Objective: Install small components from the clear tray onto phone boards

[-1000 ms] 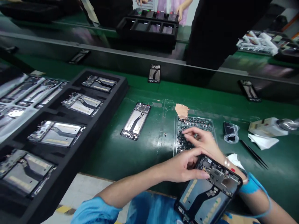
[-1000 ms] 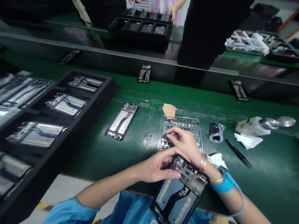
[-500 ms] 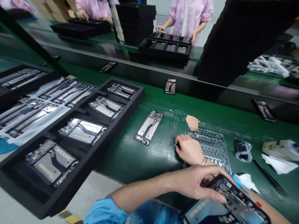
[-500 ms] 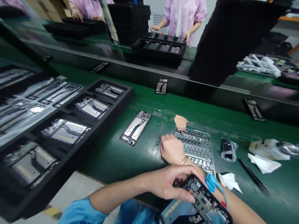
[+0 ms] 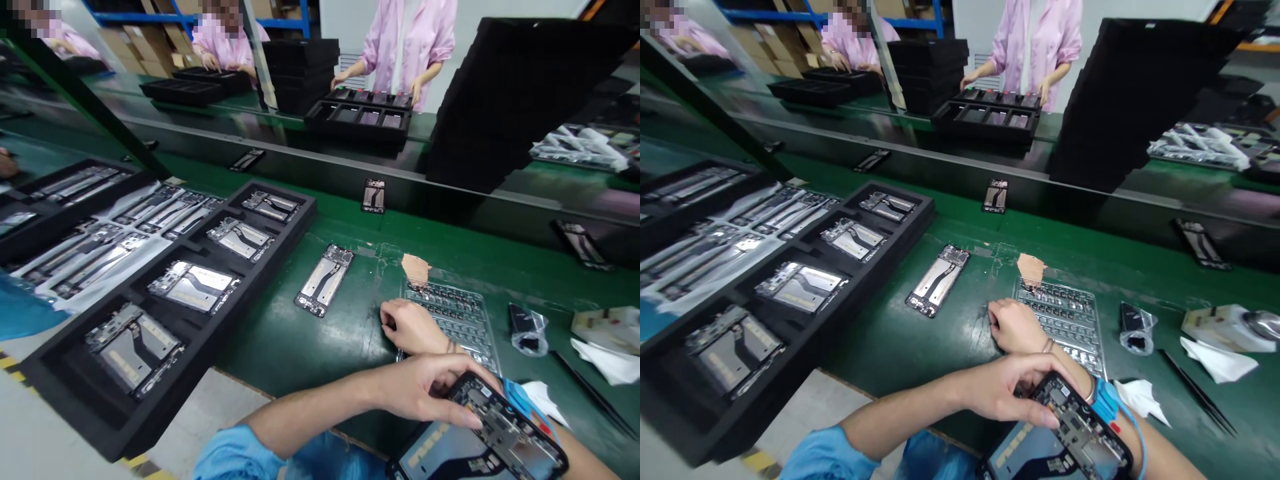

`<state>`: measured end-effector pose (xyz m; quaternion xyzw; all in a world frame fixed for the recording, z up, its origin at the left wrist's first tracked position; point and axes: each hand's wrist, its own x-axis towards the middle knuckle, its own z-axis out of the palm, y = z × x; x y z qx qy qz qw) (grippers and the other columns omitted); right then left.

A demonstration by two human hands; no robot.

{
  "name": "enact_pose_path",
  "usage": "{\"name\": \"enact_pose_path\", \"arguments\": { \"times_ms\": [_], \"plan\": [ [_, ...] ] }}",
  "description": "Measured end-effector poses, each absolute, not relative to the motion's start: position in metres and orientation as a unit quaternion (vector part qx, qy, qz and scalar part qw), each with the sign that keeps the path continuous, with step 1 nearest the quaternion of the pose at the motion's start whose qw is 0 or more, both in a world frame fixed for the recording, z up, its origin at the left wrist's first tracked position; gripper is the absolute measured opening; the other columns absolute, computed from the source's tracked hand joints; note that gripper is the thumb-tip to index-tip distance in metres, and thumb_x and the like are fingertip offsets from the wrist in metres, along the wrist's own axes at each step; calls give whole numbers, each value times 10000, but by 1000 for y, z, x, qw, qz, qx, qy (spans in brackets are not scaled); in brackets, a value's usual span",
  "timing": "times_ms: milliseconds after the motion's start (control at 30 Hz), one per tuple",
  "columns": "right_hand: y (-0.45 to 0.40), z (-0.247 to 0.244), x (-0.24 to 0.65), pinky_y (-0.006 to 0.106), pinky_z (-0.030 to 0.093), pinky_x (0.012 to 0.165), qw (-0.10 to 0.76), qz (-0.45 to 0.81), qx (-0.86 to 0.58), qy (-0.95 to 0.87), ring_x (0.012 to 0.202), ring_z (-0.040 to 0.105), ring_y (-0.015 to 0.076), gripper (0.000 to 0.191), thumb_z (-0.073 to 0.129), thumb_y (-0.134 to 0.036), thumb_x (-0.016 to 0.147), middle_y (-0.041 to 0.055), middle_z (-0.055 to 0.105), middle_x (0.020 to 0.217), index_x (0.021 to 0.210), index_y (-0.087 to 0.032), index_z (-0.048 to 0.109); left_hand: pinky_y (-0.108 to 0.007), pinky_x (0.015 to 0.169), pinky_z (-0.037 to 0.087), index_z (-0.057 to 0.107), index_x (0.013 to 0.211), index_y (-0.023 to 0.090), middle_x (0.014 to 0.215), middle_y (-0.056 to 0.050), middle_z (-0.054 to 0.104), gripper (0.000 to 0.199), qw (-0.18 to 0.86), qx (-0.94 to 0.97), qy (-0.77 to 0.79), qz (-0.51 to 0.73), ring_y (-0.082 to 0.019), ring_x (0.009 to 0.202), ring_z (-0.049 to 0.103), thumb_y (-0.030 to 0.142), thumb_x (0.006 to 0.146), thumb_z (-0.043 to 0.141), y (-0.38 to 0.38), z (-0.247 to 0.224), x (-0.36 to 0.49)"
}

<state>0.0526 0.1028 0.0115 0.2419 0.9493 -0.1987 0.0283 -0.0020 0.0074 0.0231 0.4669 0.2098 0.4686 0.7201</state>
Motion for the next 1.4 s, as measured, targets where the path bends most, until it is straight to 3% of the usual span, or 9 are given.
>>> {"name": "enact_pose_path", "arguments": {
  "times_ms": [200, 300, 400, 533, 833, 967, 1100, 1200, 1400],
  "plan": [
    [133, 23, 92, 224, 429, 577, -68, -254, 346, 900, 596, 577, 122, 120, 528, -215, 802, 5, 650, 673, 748, -175, 628, -207, 645, 393, 544, 1025, 158, 795, -10, 535, 329, 740, 402, 278, 461, -105, 689, 514, 267, 741, 668, 12, 22, -5],
    [136, 36, 129, 256, 457, 568, -197, -274, 438, 833, 611, 587, 145, 218, 549, -359, 822, 44, 671, 742, 790, -158, 626, -194, 635, 392, 507, 1026, 163, 781, 2, 545, 335, 742, 316, 299, 511, -94, 675, 516, 249, 746, 669, 16, 16, -3],
    [117, 44, 155, 276, 458, 539, -293, -295, 457, 786, 586, 572, 151, 180, 628, -361, 779, 43, 665, 732, 759, -182, 636, -217, 682, 418, 494, 1019, 168, 796, -2, 569, 337, 728, 254, 321, 549, -114, 722, 546, 251, 745, 673, 19, 7, 1],
    [90, 39, 159, 331, 479, 627, -319, -228, 352, 850, 685, 586, 181, 18, 635, -203, 778, 43, 655, 752, 782, -220, 638, -220, 685, 415, 498, 1035, 171, 798, 4, 577, 333, 712, 250, 337, 563, -111, 702, 545, 257, 758, 662, 20, 1, 3],
    [87, 26, 159, 301, 473, 611, -288, -23, 261, 921, 695, 572, 172, 160, 599, -134, 791, 57, 669, 770, 890, -229, 681, -211, 648, 384, 496, 1064, 159, 744, 14, 552, 312, 705, 266, 371, 542, -101, 660, 504, 258, 796, 621, 20, 6, 1],
    [87, 22, 166, 342, 498, 708, -262, -2, 256, 930, 849, 581, 212, 255, 610, -164, 787, 70, 685, 941, 1013, -260, 679, -217, 681, 396, 502, 1055, 168, 786, 8, 568, 302, 696, 255, 372, 559, -110, 698, 527, 275, 798, 621, 20, 2, 2],
    [88, 19, 167, 437, 479, 828, -260, -77, 271, 923, 1013, 527, 258, 350, 610, -153, 785, 69, 620, 1168, 1111, -278, 643, -232, 721, 417, 497, 1040, 180, 842, 1, 581, 280, 692, 235, 368, 574, -121, 741, 544, 276, 804, 613, 22, -1, 3],
    [87, 20, 164, 445, 454, 869, -288, -197, 296, 889, 1040, 526, 248, 315, 592, -146, 804, 64, 611, 1163, 1085, -278, 644, -239, 737, 421, 501, 1027, 180, 862, -3, 579, 250, 685, 241, 377, 576, -128, 764, 547, 274, 816, 598, 22, -2, 3],
    [83, 20, 163, 286, 478, 638, -290, -397, 440, 752, 813, 596, 188, 133, 588, -297, 826, 45, 642, 921, 931, -227, 630, -228, 701, 402, 506, 1052, 180, 841, -5, 554, 237, 691, 291, 386, 537, -122, 744, 523, 280, 845, 560, 17, 4, 4]
  ]
}}
